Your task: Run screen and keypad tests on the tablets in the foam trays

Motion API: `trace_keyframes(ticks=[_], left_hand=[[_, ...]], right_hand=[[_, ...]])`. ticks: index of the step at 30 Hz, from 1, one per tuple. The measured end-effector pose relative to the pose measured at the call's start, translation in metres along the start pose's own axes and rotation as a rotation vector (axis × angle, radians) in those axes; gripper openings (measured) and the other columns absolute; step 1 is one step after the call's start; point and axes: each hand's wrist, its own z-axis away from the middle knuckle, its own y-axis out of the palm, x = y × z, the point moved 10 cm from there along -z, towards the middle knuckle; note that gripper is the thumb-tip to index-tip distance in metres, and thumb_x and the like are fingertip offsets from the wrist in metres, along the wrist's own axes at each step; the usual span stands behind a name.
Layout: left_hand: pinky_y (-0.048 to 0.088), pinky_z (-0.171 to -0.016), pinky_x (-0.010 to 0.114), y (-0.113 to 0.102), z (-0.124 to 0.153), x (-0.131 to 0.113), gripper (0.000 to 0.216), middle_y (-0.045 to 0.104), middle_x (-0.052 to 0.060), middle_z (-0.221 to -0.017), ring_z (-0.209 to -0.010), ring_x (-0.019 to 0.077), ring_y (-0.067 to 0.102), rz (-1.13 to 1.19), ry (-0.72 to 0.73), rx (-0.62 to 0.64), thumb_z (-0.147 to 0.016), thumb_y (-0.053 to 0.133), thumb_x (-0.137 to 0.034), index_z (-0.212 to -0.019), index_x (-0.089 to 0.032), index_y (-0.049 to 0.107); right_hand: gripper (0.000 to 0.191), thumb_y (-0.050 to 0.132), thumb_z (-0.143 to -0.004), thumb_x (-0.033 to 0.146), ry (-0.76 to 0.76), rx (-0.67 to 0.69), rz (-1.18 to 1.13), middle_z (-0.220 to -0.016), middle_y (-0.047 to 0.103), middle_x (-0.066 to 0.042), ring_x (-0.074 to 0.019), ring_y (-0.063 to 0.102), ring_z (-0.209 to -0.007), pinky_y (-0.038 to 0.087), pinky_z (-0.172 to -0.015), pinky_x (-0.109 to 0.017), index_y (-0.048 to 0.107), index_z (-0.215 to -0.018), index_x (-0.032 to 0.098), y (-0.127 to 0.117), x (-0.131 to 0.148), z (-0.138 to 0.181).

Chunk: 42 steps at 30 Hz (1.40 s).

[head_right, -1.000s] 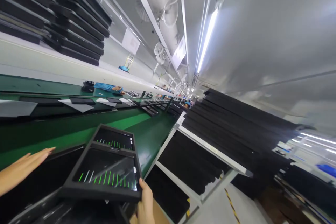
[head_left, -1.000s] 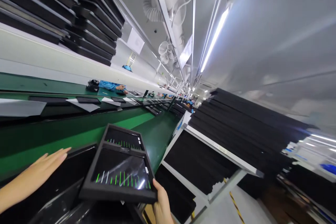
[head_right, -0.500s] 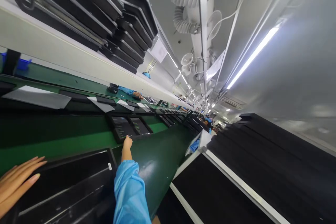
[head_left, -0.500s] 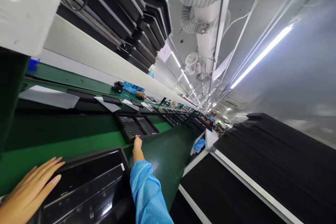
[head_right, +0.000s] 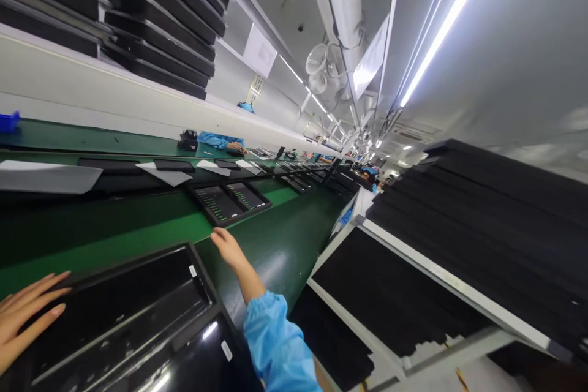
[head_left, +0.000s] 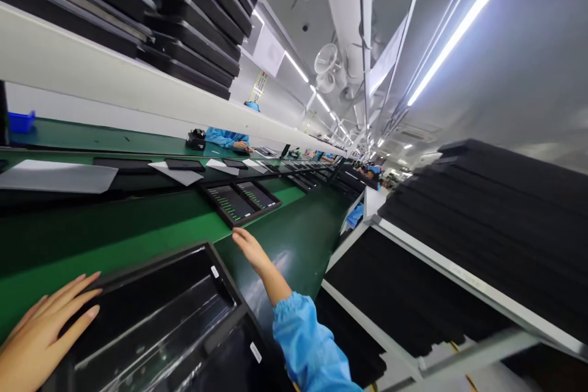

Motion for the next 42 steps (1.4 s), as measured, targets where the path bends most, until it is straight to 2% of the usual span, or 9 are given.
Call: trace_keyframes(ticks=[2, 4, 7, 10, 14, 19, 28, 37, 42], left_hand=[[0.048, -0.108, 0.058, -0.024, -0.005, -0.021, 0.062, 0.060, 0.007, -0.142, -0.135, 0.0351, 0.054, -0.017, -0.042, -0.007, -0.094, 0.020, -0.051, -0.103, -0.029, 0.077], [0.046, -0.107, 0.063, -0.040, -0.010, -0.042, 0.059, 0.060, 0.016, -0.141, -0.134, 0.0413, 0.054, -0.060, -0.069, 0.011, -0.094, 0.026, -0.049, -0.101, -0.018, 0.076], [0.039, -0.115, 0.060, -0.049, -0.014, -0.053, 0.052, 0.052, 0.015, -0.151, -0.143, 0.0392, 0.044, -0.064, -0.121, 0.044, -0.094, 0.032, -0.046, -0.109, -0.016, 0.071], [0.036, -0.118, 0.056, -0.048, -0.013, -0.046, 0.048, 0.050, 0.012, -0.153, -0.146, 0.0355, 0.039, -0.031, -0.153, 0.057, -0.096, 0.033, -0.046, -0.110, -0.018, 0.070], [0.038, -0.117, 0.054, -0.047, -0.010, -0.039, 0.039, 0.052, 0.012, -0.152, -0.146, 0.0333, 0.039, 0.034, -0.147, 0.048, -0.096, 0.043, -0.045, -0.108, -0.019, 0.070], [0.036, -0.116, 0.055, -0.047, -0.013, -0.036, 0.027, 0.054, 0.012, -0.148, -0.144, 0.0293, 0.041, 0.099, -0.141, 0.011, -0.097, 0.056, -0.040, -0.104, -0.017, 0.068], [0.036, -0.116, 0.055, -0.050, -0.009, -0.033, 0.031, 0.057, 0.012, -0.145, -0.143, 0.0285, 0.042, 0.151, -0.173, -0.049, -0.100, 0.052, -0.042, -0.101, -0.016, 0.068], [0.035, -0.118, 0.055, -0.054, -0.005, -0.035, 0.046, 0.058, 0.014, -0.144, -0.145, 0.0289, 0.041, 0.214, -0.166, -0.088, -0.102, 0.038, -0.049, -0.103, -0.016, 0.070], [0.037, -0.117, 0.054, -0.059, -0.003, -0.034, 0.049, 0.061, 0.015, -0.140, -0.141, 0.0283, 0.046, 0.247, -0.172, -0.127, -0.102, 0.038, -0.054, -0.108, -0.016, 0.069]], right_hand=[[0.026, 0.072, -0.090, 0.035, -0.108, 0.156, 0.019, -0.127, 0.070, -0.005, -0.0247, 0.061, -0.126, 0.040, -0.116, -0.044, 0.074, -0.115, 0.025, 0.033, 0.013, 0.055], [0.029, 0.074, -0.088, 0.033, -0.264, 0.300, 0.094, -0.135, 0.067, -0.004, -0.0242, 0.052, -0.136, 0.031, -0.122, -0.043, 0.074, -0.116, 0.027, 0.067, 0.028, 0.113], [0.031, 0.064, -0.094, 0.034, -0.557, 0.445, 0.304, -0.141, 0.062, -0.009, -0.0253, 0.041, -0.146, 0.030, -0.123, -0.047, 0.070, -0.123, 0.023, 0.110, 0.048, 0.187], [0.037, 0.061, -0.095, 0.033, -0.652, 0.519, 0.396, -0.142, 0.061, -0.013, -0.0266, 0.038, -0.148, 0.033, -0.121, -0.050, 0.064, -0.129, 0.019, 0.140, 0.049, 0.221], [0.046, 0.063, -0.094, 0.036, -0.750, 0.572, 0.504, -0.152, 0.053, -0.015, -0.0296, 0.030, -0.153, 0.030, -0.122, -0.054, 0.059, -0.136, 0.018, 0.166, 0.056, 0.237], [0.030, 0.063, -0.095, 0.039, -0.909, 0.632, 0.561, -0.151, 0.054, -0.011, -0.0282, 0.030, -0.153, 0.027, -0.123, -0.055, 0.068, -0.118, 0.021, 0.184, 0.068, 0.258], [0.043, 0.066, -0.094, 0.046, -0.832, 0.704, 0.681, -0.159, 0.043, -0.016, -0.0357, 0.020, -0.156, 0.018, -0.120, -0.073, 0.061, -0.123, 0.015, 0.205, 0.054, 0.265], [0.050, 0.068, -0.089, 0.059, -0.797, 0.674, 0.728, -0.160, 0.040, -0.018, -0.0393, 0.016, -0.156, 0.022, -0.117, -0.075, 0.063, -0.114, 0.016, 0.211, 0.049, 0.268], [0.054, 0.065, -0.091, 0.057, -0.796, 0.646, 0.728, -0.162, 0.039, -0.016, -0.0395, 0.016, -0.156, 0.021, -0.117, -0.076, 0.058, -0.130, 0.019, 0.202, 0.043, 0.270]])
